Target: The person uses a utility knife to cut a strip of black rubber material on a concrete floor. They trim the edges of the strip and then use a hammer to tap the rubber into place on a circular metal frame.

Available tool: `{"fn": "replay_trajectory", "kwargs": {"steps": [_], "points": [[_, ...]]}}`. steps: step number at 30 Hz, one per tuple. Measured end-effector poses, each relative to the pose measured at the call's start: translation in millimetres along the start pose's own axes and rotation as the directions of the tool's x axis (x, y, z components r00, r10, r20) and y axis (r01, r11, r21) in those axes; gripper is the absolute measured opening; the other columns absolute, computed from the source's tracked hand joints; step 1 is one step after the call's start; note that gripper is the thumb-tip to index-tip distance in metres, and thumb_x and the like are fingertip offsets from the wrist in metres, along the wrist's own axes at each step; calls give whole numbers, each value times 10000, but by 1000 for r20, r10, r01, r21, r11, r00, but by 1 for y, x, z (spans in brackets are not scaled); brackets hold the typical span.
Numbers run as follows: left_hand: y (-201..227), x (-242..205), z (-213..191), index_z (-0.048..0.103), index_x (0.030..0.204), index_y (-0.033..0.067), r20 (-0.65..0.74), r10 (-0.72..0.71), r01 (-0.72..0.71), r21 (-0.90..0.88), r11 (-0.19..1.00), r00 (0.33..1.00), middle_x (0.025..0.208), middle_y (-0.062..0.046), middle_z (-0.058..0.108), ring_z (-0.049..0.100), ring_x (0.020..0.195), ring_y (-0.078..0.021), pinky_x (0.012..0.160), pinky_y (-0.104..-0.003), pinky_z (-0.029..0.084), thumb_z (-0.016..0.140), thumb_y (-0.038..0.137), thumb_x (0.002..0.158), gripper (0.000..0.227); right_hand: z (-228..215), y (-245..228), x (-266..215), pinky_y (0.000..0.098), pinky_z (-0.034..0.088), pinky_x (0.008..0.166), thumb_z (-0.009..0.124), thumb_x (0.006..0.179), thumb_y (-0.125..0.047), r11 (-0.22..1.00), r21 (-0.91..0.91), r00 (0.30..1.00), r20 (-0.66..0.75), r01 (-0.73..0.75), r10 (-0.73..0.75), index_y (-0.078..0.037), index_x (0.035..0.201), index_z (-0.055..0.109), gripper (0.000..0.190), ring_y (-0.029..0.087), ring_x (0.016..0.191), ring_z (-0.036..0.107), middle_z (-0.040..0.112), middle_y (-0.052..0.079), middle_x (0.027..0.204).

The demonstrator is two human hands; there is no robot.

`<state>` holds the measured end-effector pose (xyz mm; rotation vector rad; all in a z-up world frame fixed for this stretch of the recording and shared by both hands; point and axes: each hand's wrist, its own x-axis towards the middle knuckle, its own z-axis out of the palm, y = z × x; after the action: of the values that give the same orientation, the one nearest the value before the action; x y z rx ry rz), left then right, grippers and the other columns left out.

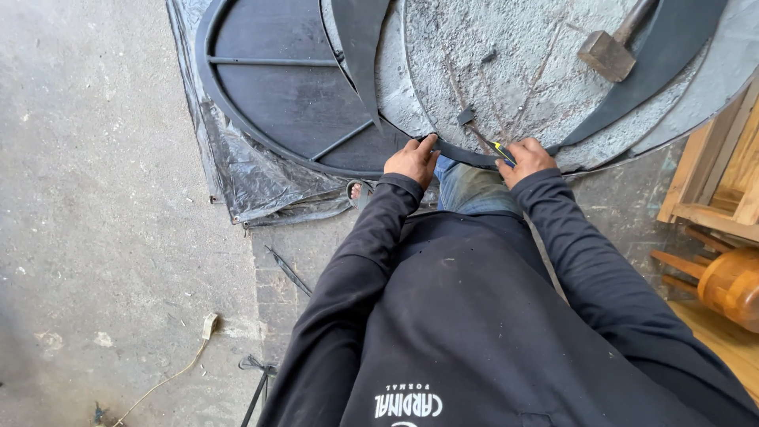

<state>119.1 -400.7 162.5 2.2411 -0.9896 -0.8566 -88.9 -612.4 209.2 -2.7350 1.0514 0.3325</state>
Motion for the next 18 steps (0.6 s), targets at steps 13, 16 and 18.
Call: {"fn": "replay_trajectory", "kwargs": {"steps": [13,16,18], "points": [[5,20,-3,521,1293,341,127,-158,160,-6,987,979,1066,-72,709,747,952,-417,853,-549,610,584,492,974,358,-35,-51,-22,483,615,807,691,950,-336,985,132,992,-63,115,-108,-239,1287,658,352,390,964,700,546,17,1175],[4,23,-2,508,1304,341,151,-174,177,-9,984,973,1093,-69,721,748,976,-408,870,-547,606,580,499,977,371,-28,-50,-19,462,613,844,798,859,-313,975,151,986,-70,163,-153,-237,1279,660,449,381,1016,699,549,19,1182],[3,22,-2,517,1294,345,146,-179,183,-16,983,973,1091,-69,723,748,974,-407,867,-550,606,582,494,978,355,-18,-46,-17,454,615,843,816,850,-292,970,158,981,-88,183,-170,-234,1265,662,447,378,1018,698,555,17,1165]]}}
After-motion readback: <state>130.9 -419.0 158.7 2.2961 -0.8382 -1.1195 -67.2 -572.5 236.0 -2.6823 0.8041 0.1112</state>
